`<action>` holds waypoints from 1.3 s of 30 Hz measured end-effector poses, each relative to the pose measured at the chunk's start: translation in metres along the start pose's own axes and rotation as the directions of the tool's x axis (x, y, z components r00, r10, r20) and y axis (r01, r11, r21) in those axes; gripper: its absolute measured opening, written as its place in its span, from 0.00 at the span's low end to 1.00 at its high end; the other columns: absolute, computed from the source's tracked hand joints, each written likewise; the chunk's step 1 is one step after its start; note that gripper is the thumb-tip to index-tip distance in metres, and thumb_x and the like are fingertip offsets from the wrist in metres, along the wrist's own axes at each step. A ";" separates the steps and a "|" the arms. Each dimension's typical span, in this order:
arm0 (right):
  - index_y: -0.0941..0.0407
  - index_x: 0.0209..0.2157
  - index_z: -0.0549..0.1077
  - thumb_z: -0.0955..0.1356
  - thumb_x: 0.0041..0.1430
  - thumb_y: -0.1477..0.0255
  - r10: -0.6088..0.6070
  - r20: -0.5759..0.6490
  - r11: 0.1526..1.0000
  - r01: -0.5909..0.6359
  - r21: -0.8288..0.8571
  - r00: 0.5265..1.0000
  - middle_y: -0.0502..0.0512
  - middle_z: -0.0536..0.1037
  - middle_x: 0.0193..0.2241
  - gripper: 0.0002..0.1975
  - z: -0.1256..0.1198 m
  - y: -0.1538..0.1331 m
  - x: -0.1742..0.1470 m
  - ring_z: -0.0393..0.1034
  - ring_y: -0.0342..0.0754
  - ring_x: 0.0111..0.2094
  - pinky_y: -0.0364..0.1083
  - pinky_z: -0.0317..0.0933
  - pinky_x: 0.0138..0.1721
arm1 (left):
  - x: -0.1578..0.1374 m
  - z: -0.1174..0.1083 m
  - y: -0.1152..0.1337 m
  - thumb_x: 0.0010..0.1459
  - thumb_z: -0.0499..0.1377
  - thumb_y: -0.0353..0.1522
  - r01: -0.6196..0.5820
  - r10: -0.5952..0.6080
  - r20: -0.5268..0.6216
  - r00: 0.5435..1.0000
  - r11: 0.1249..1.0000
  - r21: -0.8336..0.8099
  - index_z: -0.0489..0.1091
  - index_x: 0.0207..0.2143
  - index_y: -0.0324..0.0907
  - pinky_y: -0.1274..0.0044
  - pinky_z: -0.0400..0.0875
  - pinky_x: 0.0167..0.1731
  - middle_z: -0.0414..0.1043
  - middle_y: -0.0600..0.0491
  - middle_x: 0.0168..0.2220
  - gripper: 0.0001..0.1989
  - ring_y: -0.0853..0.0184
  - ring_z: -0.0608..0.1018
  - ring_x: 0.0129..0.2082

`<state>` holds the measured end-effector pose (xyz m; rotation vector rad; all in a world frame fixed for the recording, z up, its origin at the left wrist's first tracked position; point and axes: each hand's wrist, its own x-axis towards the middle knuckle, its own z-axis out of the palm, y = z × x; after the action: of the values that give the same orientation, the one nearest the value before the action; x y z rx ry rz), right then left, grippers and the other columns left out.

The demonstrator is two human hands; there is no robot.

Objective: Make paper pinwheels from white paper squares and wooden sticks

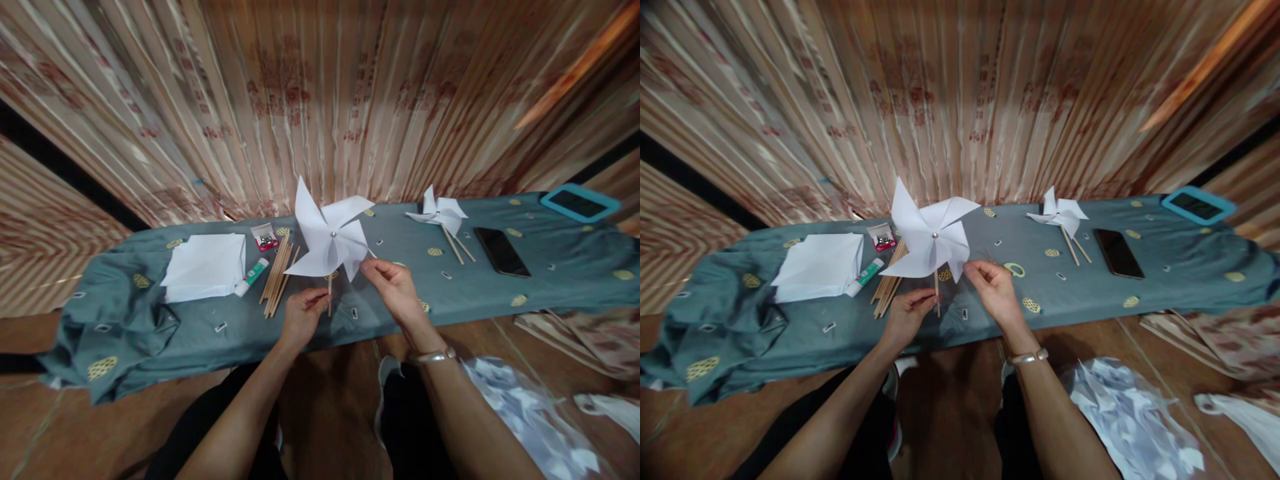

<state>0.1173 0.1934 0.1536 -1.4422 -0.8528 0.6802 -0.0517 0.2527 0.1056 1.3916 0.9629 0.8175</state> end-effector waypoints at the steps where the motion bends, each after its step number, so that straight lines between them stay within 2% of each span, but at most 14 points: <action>1: 0.55 0.23 0.78 0.73 0.44 0.58 0.005 0.012 1.000 -0.005 0.011 1.000 0.49 0.76 0.22 0.14 0.001 -0.001 -0.001 0.65 0.44 0.26 0.44 0.60 0.31 | 0.000 0.000 0.000 0.44 0.64 0.34 -0.001 0.001 -0.002 1.000 1.000 0.001 0.80 0.29 0.41 0.77 0.73 0.32 0.81 0.50 0.30 0.09 0.65 0.79 0.29; 8: 0.56 0.21 0.75 0.74 0.44 0.55 0.034 0.094 0.998 -0.038 0.042 0.995 0.47 0.71 0.20 0.18 0.008 0.000 -0.005 0.61 0.41 0.23 0.41 0.56 0.26 | -0.001 0.002 -0.001 0.43 0.65 0.34 0.019 -0.019 -0.004 1.000 1.000 -0.025 0.80 0.29 0.40 0.77 0.72 0.30 0.80 0.51 0.29 0.09 0.66 0.78 0.27; 14: 0.55 0.22 0.75 0.70 0.48 0.51 -0.005 0.169 1.000 0.008 -0.021 0.986 0.49 0.73 0.21 0.21 0.013 0.007 -0.007 0.64 0.44 0.24 0.43 0.60 0.27 | -0.003 0.002 0.003 0.45 0.65 0.34 0.006 -0.006 0.010 1.000 1.000 0.007 0.80 0.29 0.41 0.78 0.71 0.30 0.80 0.52 0.29 0.08 0.67 0.78 0.28; 17: 0.55 0.26 0.76 0.69 0.53 0.54 -0.070 0.226 0.994 0.087 -0.065 0.972 0.50 0.77 0.24 0.17 0.015 0.007 -0.009 0.68 0.46 0.27 0.45 0.63 0.32 | -0.003 0.002 0.002 0.46 0.64 0.34 -0.001 0.001 0.035 0.999 1.000 0.002 0.80 0.31 0.40 0.78 0.70 0.30 0.80 0.52 0.28 0.09 0.67 0.77 0.27; 21: 0.54 0.28 0.77 0.67 0.58 0.60 -0.193 0.275 0.933 0.263 -0.245 0.942 0.51 0.80 0.29 0.13 0.015 -0.001 -0.015 0.73 0.49 0.34 0.48 0.64 0.40 | -0.003 0.001 0.000 0.46 0.64 0.34 -0.014 0.015 0.059 0.998 1.000 -0.025 0.80 0.32 0.39 0.77 0.70 0.32 0.80 0.51 0.30 0.11 0.66 0.77 0.29; 24: 0.53 0.28 0.78 0.66 0.59 0.59 -0.229 0.222 0.877 0.300 -0.376 0.948 0.52 0.81 0.30 0.15 0.008 -0.008 -0.018 0.75 0.51 0.35 0.48 0.65 0.41 | -0.003 0.001 -0.003 0.45 0.64 0.34 -0.011 0.013 0.053 0.998 0.999 -0.046 0.80 0.32 0.39 0.76 0.71 0.33 0.79 0.52 0.29 0.11 0.65 0.77 0.29; 28: 0.54 0.25 0.77 0.64 0.60 0.55 -0.257 -0.013 0.835 0.215 -0.507 0.966 0.52 0.80 0.25 0.20 -0.009 -0.011 -0.015 0.74 0.52 0.30 0.49 0.65 0.36 | -0.002 0.001 -0.005 0.45 0.64 0.35 0.000 0.003 0.049 0.999 0.998 -0.058 0.80 0.31 0.40 0.76 0.71 0.32 0.80 0.52 0.28 0.10 0.66 0.78 0.29; 30: 0.54 0.30 0.78 0.64 0.61 0.56 -0.298 -0.131 0.824 0.186 -0.535 0.945 0.54 0.81 0.30 0.19 -0.018 -0.008 -0.010 0.74 0.53 0.33 0.51 0.66 0.39 | -0.003 0.001 -0.006 0.44 0.64 0.35 0.004 -0.001 0.058 0.998 0.999 -0.053 0.80 0.30 0.41 0.76 0.71 0.32 0.80 0.52 0.29 0.10 0.65 0.78 0.29; 32: 0.54 0.43 0.77 0.64 0.61 0.57 -0.325 -0.179 0.833 0.192 -0.519 0.928 0.58 0.80 0.42 0.18 -0.026 -0.003 -0.004 0.74 0.55 0.40 0.53 0.66 0.45 | -0.004 0.002 -0.007 0.44 0.64 0.35 0.008 -0.005 0.076 0.997 0.999 -0.042 0.80 0.30 0.42 0.76 0.71 0.31 0.80 0.52 0.28 0.10 0.66 0.78 0.28; 35: 0.52 0.59 0.65 0.64 0.61 0.59 -0.336 -0.123 0.859 0.251 -0.447 0.934 0.61 0.70 0.57 0.26 -0.034 0.006 0.005 0.67 0.57 0.55 0.57 0.62 0.54 | -0.006 0.003 -0.007 0.43 0.64 0.35 0.019 -0.013 0.116 0.993 0.999 -0.050 0.80 0.28 0.42 0.77 0.71 0.29 0.79 0.53 0.26 0.09 0.66 0.77 0.25; 39: 0.49 0.64 0.54 0.63 0.62 0.59 -0.323 -0.028 0.886 0.292 -0.360 0.946 0.60 0.64 0.62 0.31 -0.036 0.017 0.012 0.58 0.55 0.62 0.60 0.54 0.60 | -0.008 0.004 -0.005 0.43 0.64 0.36 0.018 -0.011 0.150 0.989 0.999 -0.046 0.80 0.27 0.43 0.77 0.71 0.27 0.80 0.53 0.26 0.08 0.66 0.77 0.25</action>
<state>0.1557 0.1840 0.1402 -1.5913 -1.1470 0.2254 -0.0518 0.2431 0.1010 1.3829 0.8321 0.7099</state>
